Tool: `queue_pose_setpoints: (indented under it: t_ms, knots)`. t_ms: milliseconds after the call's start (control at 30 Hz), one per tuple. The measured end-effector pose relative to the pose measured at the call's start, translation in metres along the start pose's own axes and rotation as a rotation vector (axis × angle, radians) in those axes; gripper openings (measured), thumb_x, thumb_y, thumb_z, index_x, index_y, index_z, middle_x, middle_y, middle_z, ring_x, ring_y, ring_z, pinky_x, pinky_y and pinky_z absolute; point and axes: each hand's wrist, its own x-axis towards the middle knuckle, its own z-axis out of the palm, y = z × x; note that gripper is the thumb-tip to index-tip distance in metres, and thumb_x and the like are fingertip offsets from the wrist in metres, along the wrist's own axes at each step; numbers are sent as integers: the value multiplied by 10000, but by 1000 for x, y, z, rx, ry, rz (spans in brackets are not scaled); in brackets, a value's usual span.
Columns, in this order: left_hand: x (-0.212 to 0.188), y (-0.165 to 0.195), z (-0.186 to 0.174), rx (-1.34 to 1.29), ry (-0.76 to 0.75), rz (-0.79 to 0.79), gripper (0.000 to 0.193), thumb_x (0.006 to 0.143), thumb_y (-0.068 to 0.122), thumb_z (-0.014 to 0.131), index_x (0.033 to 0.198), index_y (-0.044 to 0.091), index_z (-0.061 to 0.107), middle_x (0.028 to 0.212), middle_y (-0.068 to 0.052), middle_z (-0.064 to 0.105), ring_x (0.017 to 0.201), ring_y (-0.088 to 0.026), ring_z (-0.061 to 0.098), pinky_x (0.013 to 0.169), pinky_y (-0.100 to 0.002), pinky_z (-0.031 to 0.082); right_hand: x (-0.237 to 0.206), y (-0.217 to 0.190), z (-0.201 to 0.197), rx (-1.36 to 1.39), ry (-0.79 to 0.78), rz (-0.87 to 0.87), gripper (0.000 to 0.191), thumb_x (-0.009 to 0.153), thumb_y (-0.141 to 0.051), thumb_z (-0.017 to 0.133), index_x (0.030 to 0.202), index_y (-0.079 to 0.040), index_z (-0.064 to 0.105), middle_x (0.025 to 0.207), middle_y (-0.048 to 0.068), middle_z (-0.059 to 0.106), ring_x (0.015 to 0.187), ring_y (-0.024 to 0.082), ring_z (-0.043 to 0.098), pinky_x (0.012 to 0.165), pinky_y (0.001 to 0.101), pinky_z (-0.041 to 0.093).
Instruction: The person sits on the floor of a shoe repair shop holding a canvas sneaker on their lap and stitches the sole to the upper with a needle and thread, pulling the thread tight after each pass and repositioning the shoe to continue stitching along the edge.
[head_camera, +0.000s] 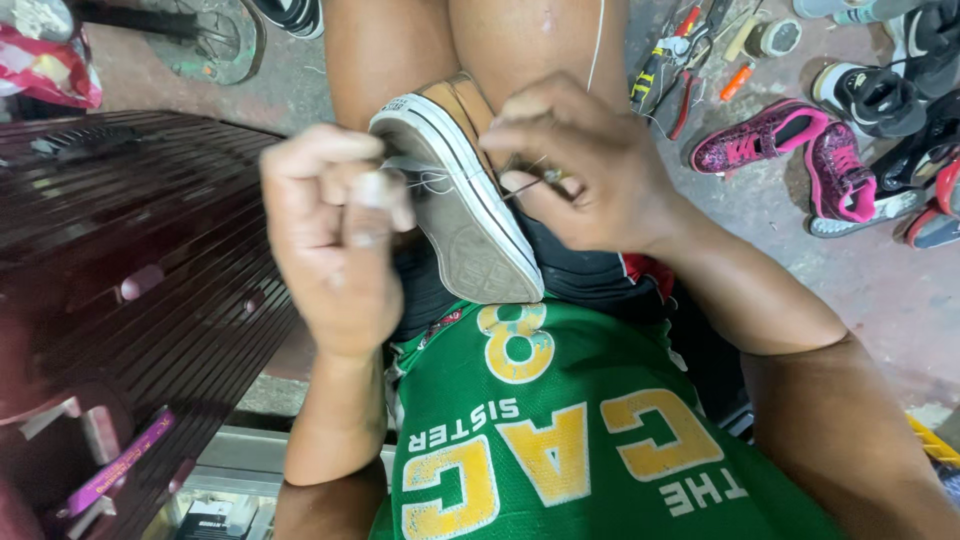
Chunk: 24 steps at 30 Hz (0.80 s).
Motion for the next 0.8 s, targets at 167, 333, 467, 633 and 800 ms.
queue_pose_setpoints:
  t_ms: [167,333,467,633,800]
  knots:
    - [-3,-5,-22,-297,-25,-13,232,1164,96,587,1349,4,480,822,-26,514,718,-117,525,772,-298,502,0,-7,19,-162,78,-100,254,976,2,776,1198,-58,667,1170,59,621,920,188,700,746,304,571]
    - [-4,-5,-34,-370,-9,-58,243,1144,90,595,1338,-7,485,823,-44,522,701,-119,527,764,-309,510,8,-18,24,-268,31,-104,206,928,-14,798,1038,-58,630,1074,49,610,832,209,659,702,354,519]
    - [-3,-1,-37,-338,-29,-83,237,1139,74,561,1348,-3,480,914,-106,638,764,-159,642,652,-219,477,13,-22,18,19,-89,142,192,834,40,721,926,-34,569,1001,57,610,646,130,569,576,305,447]
    - [0,7,-30,-179,-57,-139,298,1116,15,488,1412,-2,468,1096,-174,725,757,-139,712,547,-166,474,4,-16,16,505,-190,231,121,976,77,574,1018,-21,518,936,45,586,788,94,551,727,272,454]
    - [3,15,-16,225,-181,-65,412,1041,-80,540,1439,6,478,1204,-191,732,852,-116,713,665,-226,609,-4,-13,5,1179,-253,669,20,1014,-15,559,1028,-26,550,725,-23,516,560,18,430,500,173,335]
